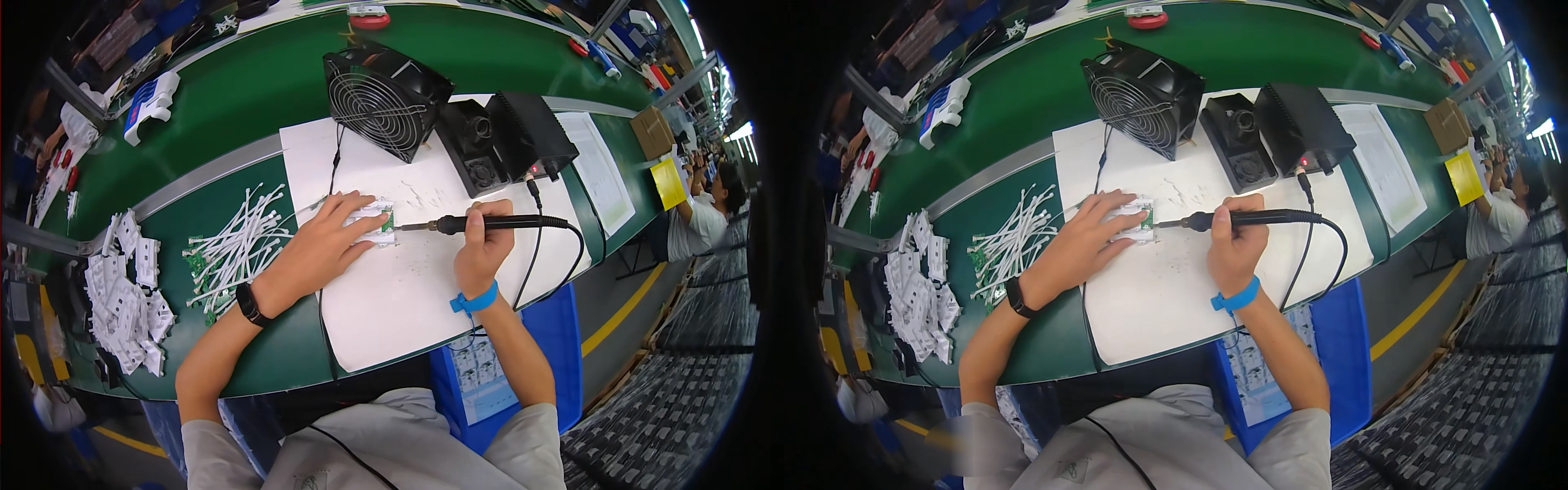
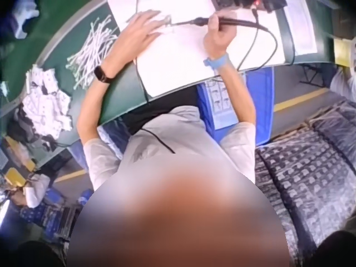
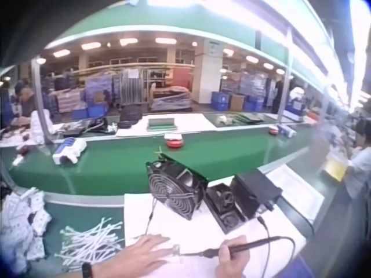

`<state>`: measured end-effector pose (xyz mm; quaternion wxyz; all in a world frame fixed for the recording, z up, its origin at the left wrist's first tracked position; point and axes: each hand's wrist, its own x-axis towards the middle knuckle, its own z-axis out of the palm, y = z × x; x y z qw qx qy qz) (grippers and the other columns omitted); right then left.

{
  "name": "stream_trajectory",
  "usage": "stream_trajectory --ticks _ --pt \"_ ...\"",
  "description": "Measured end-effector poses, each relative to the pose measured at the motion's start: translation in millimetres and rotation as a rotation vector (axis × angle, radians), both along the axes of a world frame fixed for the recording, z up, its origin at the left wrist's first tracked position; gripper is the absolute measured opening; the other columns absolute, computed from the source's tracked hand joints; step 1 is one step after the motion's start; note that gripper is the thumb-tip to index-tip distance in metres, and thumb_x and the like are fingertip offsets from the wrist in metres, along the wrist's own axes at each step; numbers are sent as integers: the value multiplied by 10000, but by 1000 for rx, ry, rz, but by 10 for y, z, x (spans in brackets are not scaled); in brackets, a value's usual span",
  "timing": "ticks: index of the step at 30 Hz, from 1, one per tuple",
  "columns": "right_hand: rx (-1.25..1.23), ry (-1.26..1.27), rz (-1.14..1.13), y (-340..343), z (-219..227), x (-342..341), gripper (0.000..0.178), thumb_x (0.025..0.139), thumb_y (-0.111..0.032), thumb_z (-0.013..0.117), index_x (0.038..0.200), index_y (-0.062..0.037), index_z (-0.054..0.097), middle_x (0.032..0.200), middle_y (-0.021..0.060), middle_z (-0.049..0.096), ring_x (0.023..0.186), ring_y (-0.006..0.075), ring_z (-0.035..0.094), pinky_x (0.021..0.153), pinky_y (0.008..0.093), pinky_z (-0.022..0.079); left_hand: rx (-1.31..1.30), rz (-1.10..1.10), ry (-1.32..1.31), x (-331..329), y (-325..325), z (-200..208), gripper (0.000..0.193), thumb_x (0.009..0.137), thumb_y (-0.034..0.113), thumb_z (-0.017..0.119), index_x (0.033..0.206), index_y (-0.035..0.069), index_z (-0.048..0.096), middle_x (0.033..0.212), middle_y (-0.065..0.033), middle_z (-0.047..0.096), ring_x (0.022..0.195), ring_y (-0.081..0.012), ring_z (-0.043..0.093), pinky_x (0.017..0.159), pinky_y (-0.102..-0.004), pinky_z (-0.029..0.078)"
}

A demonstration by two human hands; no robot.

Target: Soldering electrical wires and small components onto plastic housings on an assembly line.

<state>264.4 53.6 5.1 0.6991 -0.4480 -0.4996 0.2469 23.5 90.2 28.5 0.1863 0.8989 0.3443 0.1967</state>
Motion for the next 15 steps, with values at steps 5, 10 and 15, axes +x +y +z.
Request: stream_trajectory --ticks 5,10,15 --pt "3 -15 23 -2 9 -8 113 999 -107 602 967 -45 512 804 6 526 665 45 411 591 220 345 -24 1 2 6 -1 6 378 971 176 663 1344 131 627 1436 -135 536 1368 -373 463 1172 -464 390" --pt "-9 -123 -41 1 24 -1 133 1003 -127 603 946 -44 516 785 -2 512 648 42 395 571 223 321 63 -3 -2 0 -6 -21 395 932 138 693 1324 125 645 1407 -136 545 1259 -350 515 1054 -412 468" --pt "-68 -116 -37 11 22 20 114 1004 -117 590 951 -44 520 785 -1 508 656 47 397 583 227 328 83 26 42 21 -50 40 436 910 143 713 1338 123 635 1405 -130 544 1184 -341 531 1020 -407 487"
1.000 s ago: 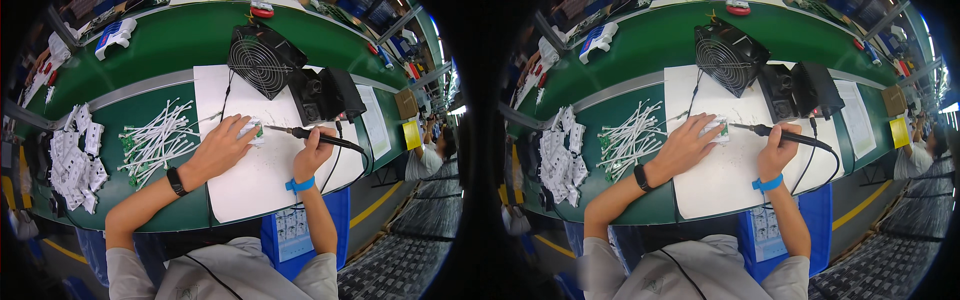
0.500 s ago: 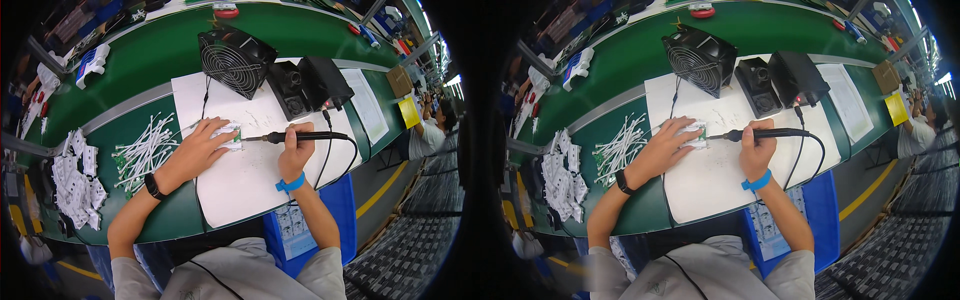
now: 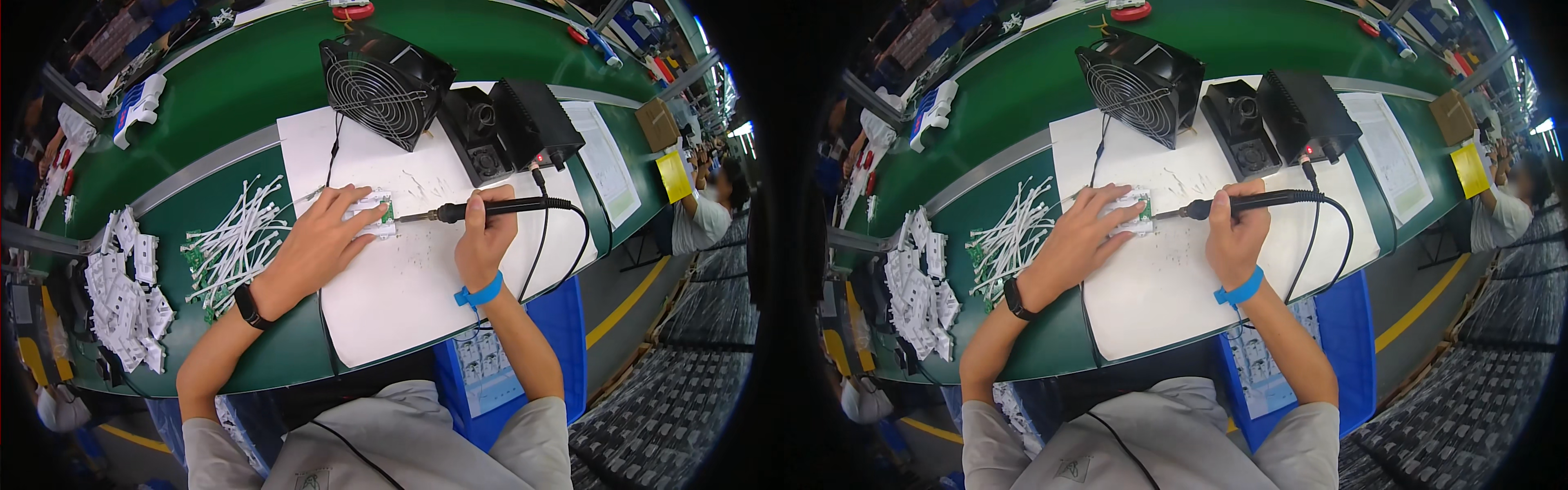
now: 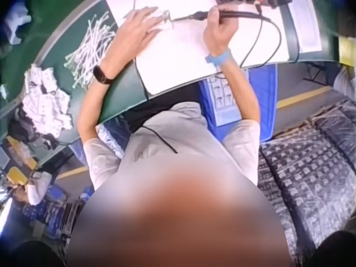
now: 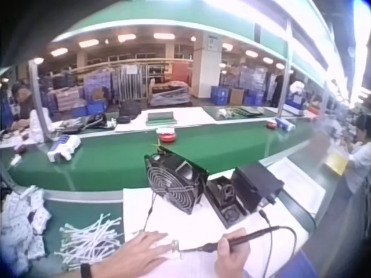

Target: Soldering electrical wires and small components onto plastic housings on an assembly line.

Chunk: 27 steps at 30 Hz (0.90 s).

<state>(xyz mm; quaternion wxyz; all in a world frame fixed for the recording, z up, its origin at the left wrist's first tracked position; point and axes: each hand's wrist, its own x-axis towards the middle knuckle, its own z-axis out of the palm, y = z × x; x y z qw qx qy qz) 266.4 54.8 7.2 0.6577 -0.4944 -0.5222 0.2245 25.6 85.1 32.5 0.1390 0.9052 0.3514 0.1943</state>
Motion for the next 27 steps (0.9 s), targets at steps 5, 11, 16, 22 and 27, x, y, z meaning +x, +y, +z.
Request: stream_trajectory --ticks 5,11,16,22,27 --pt "27 126 -33 -2 2 9 83 1005 -107 580 978 -47 530 816 8 514 690 55 413 611 229 349 -68 39 38 10 -100 148 539 881 156 740 1401 131 599 1426 -138 534 1135 -342 533 982 -406 510" --pt "142 194 -183 50 88 30 43 1024 -73 578 1039 -36 564 875 25 553 692 54 451 620 192 365 -93 25 65 -10 -131 124 565 855 194 774 1392 120 612 1454 -178 531 1118 -340 539 957 -398 518" --pt "87 75 -131 37 95 6 55 1017 -68 605 1026 -20 579 820 48 596 583 70 520 517 193 369 33 182 -172 249 -151 -147 477 789 290 841 1207 87 734 1348 -184 617 1015 -322 581 870 -390 541" --pt "71 53 55 -3 -5 1 143 950 7 675 930 -12 534 665 43 582 585 71 540 581 212 410 234 241 -132 349 -202 -318 489 806 318 819 1184 27 713 1334 -231 599 1027 -293 564 822 -374 513" --pt "-19 1 50 20 -36 -19 155 957 -18 676 894 -16 535 653 45 595 578 65 543 581 210 402 285 264 -171 348 -186 -335 474 768 305 852 1166 75 736 1344 -180 621 927 -262 575 774 -350 505"
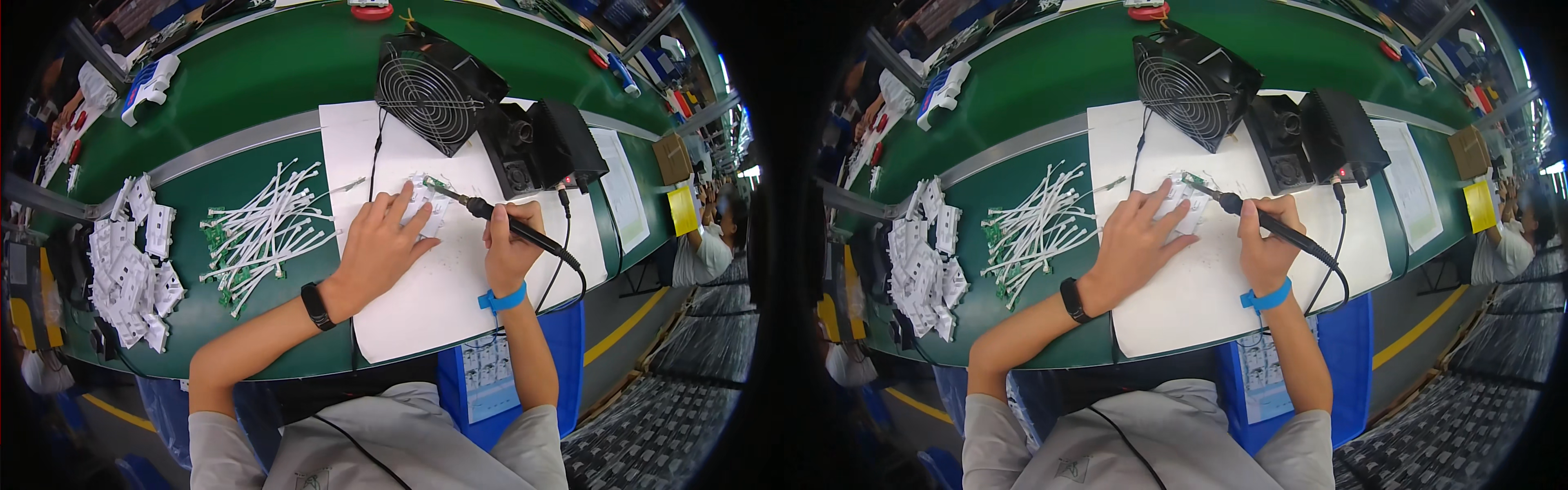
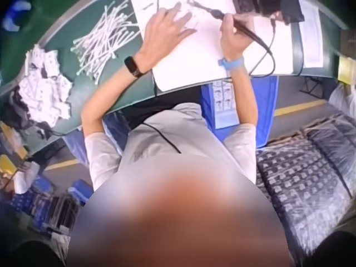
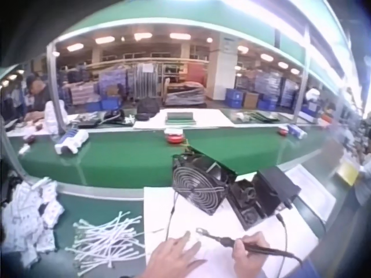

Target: Soldering electrical wires and small components onto plastic housings on an assembly line.

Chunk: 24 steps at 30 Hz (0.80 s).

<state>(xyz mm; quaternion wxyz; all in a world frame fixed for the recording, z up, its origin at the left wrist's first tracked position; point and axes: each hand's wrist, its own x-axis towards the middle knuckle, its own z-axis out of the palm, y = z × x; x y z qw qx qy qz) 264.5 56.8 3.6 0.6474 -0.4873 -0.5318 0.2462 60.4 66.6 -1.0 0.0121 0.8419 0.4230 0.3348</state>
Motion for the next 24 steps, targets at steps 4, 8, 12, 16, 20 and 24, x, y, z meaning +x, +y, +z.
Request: stream_trajectory --ticks 4,8,12,16,20,24 --pt "-50 9 31 -3 30 -18 159 965 -41 682 895 -8 543 659 53 610 577 70 553 588 217 418 -13 -13 -31 -5 1 -3 482 774 303 851 1174 65 728 1339 -192 620 927 -265 569 772 -352 504" --pt "-106 65 48 -21 54 -38 161 972 -64 685 899 -1 556 672 58 618 597 73 552 610 230 433 -26 -20 -44 -7 -4 1 479 778 299 848 1176 62 725 1333 -196 621 936 -265 570 773 -352 504" --pt "-106 -43 -46 -7 49 -74 163 974 -68 683 886 -2 563 695 59 625 641 69 550 629 229 431 -19 -12 -52 -6 -14 3 474 781 297 845 1172 59 725 1331 -200 621 947 -267 577 777 -353 506" --pt "-120 -86 -32 -23 54 -72 167 974 -72 683 876 -3 566 721 56 624 677 65 541 631 226 418 -54 -15 -30 -5 -21 1 479 799 315 822 1177 40 719 1335 -224 609 1019 -282 574 828 -364 506" --pt "-85 -92 -17 -39 40 -63 166 984 -89 667 902 -9 548 742 50 605 663 60 512 608 227 389 -25 -4 -31 3 -18 5 467 793 313 836 1166 55 728 1336 -204 620 969 -271 582 792 -358 507" --pt "44 90 -70 -52 37 -15 154 1000 -93 619 922 -33 501 761 23 511 669 51 412 606 224 334 -13 -7 -15 -2 -21 10 459 798 313 835 1162 52 732 1339 -206 620 968 -273 581 790 -358 507"
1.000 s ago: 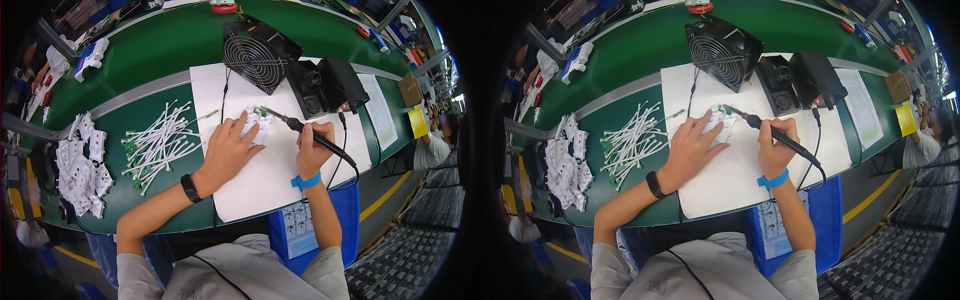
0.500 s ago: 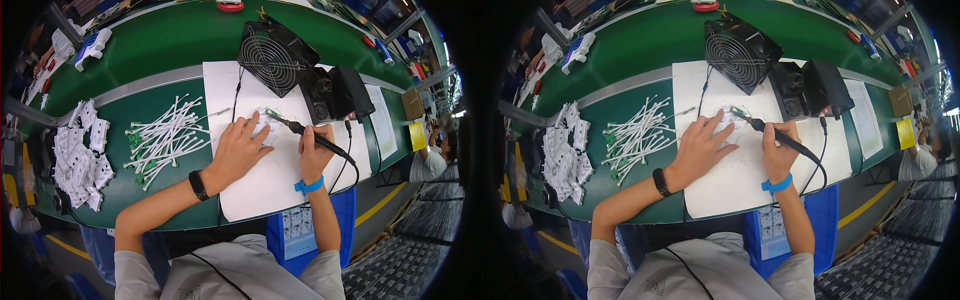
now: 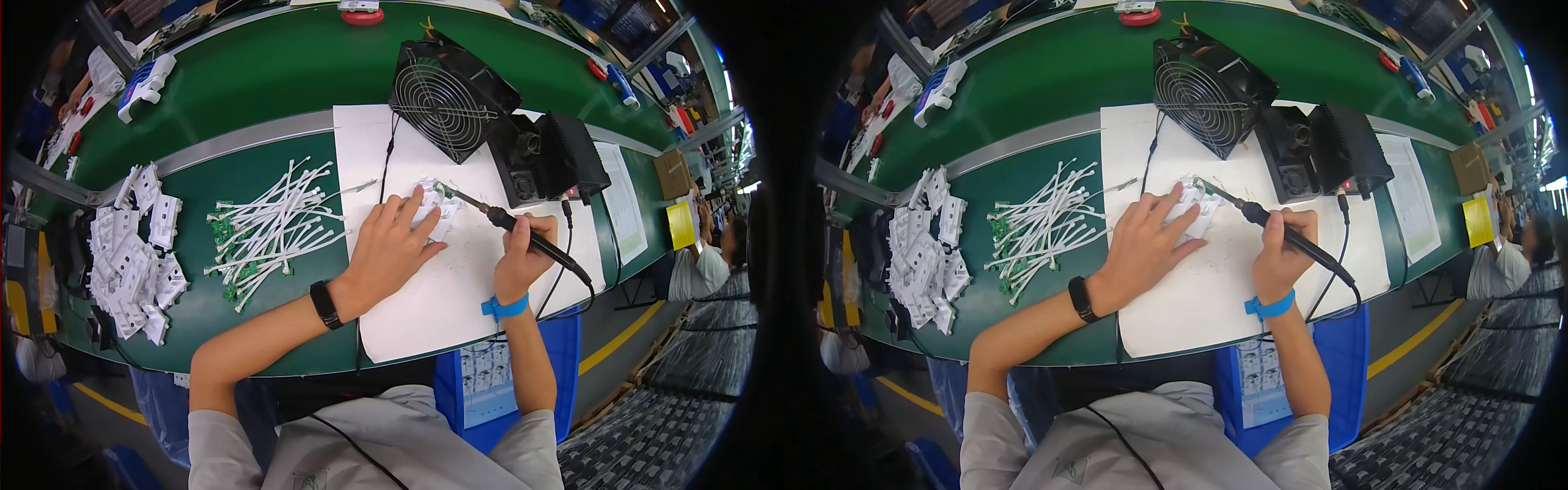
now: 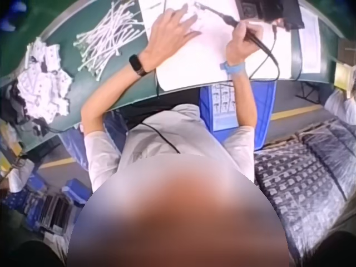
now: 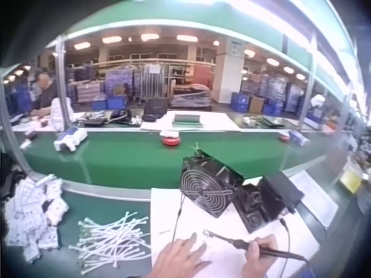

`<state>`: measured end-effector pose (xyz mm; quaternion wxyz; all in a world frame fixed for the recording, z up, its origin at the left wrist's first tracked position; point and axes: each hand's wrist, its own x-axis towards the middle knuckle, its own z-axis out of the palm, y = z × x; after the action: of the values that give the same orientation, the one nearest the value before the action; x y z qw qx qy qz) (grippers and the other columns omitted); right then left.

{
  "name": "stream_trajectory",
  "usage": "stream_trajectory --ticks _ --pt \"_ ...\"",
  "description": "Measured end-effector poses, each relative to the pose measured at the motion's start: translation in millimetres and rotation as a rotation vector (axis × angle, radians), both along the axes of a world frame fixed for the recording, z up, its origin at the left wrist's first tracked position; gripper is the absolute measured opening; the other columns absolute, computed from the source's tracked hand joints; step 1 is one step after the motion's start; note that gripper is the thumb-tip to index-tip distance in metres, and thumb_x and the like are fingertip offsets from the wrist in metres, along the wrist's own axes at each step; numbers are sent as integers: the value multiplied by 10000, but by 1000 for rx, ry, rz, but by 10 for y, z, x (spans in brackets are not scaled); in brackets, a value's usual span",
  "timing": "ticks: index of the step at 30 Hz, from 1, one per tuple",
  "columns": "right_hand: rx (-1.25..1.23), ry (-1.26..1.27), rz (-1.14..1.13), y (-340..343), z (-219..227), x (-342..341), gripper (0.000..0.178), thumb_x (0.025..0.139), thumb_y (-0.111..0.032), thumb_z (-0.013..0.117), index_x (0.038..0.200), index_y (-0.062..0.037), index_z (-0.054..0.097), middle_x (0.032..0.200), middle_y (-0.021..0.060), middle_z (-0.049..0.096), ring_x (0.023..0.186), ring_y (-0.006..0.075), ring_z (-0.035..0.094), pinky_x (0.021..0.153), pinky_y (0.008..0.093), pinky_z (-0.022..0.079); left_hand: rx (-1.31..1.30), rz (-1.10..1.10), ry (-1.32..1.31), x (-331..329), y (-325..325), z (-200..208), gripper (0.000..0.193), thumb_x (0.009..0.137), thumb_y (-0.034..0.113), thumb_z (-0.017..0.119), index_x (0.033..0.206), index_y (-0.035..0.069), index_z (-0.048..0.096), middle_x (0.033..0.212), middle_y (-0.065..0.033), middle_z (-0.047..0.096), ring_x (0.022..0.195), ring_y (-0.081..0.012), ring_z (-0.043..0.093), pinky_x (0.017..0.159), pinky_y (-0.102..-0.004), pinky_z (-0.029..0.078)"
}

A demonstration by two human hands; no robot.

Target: Soldering electrical wires and small components onto plastic housings on an assembly line.

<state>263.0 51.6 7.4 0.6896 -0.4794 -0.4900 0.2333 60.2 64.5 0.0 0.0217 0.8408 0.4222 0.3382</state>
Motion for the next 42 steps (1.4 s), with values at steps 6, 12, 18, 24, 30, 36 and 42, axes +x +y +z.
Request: stream_trajectory --ticks 6,12,18,24,30,36,42 --pt "-5 -46 -19 16 -19 33 149 996 -84 613 910 -31 504 767 21 495 699 58 380 630 231 316 -62 -19 3 -8 -5 -5 476 810 311 810 1173 18 715 1333 -243 601 1074 -296 567 871 -374 507" --pt "-1 -119 -86 38 -29 26 148 993 -56 605 887 -21 507 791 34 514 727 73 429 651 247 359 -47 -20 -8 -19 -7 -4 480 812 313 808 1174 14 709 1328 -247 601 1073 -300 568 871 -377 507" --pt "-79 -141 -106 32 25 28 156 999 -62 595 872 -18 514 786 35 519 727 75 437 655 256 372 -56 -21 -3 -18 -11 -7 485 815 321 803 1179 17 702 1328 -245 602 1074 -298 565 864 -370 502" --pt "-54 -238 -76 33 85 30 162 1001 -82 603 871 -30 521 780 25 526 715 70 429 647 250 363 -48 -15 17 -13 -6 -9 484 817 321 804 1180 19 701 1329 -244 601 1063 -292 565 865 -367 500" --pt "-62 -145 -5 35 90 66 168 999 -103 625 880 -37 528 751 0 513 701 56 436 641 235 360 -19 -29 5 -4 -7 17 474 810 310 811 1171 19 714 1321 -233 611 1048 -296 562 833 -370 495" --pt "89 89 -190 37 217 287 168 1019 -66 541 872 -61 460 741 1 486 555 13 331 465 208 213 -22 -12 12 -4 -6 12 470 807 308 811 1169 22 719 1325 -221 612 1029 -293 558 822 -372 492" --pt "129 14 -278 225 372 509 195 1037 -111 567 875 -60 472 734 -25 428 566 16 300 493 215 208 -23 -14 14 -9 2 18 448 820 316 813 1172 50 736 1345 -193 621 974 -281 559 809 -365 489"
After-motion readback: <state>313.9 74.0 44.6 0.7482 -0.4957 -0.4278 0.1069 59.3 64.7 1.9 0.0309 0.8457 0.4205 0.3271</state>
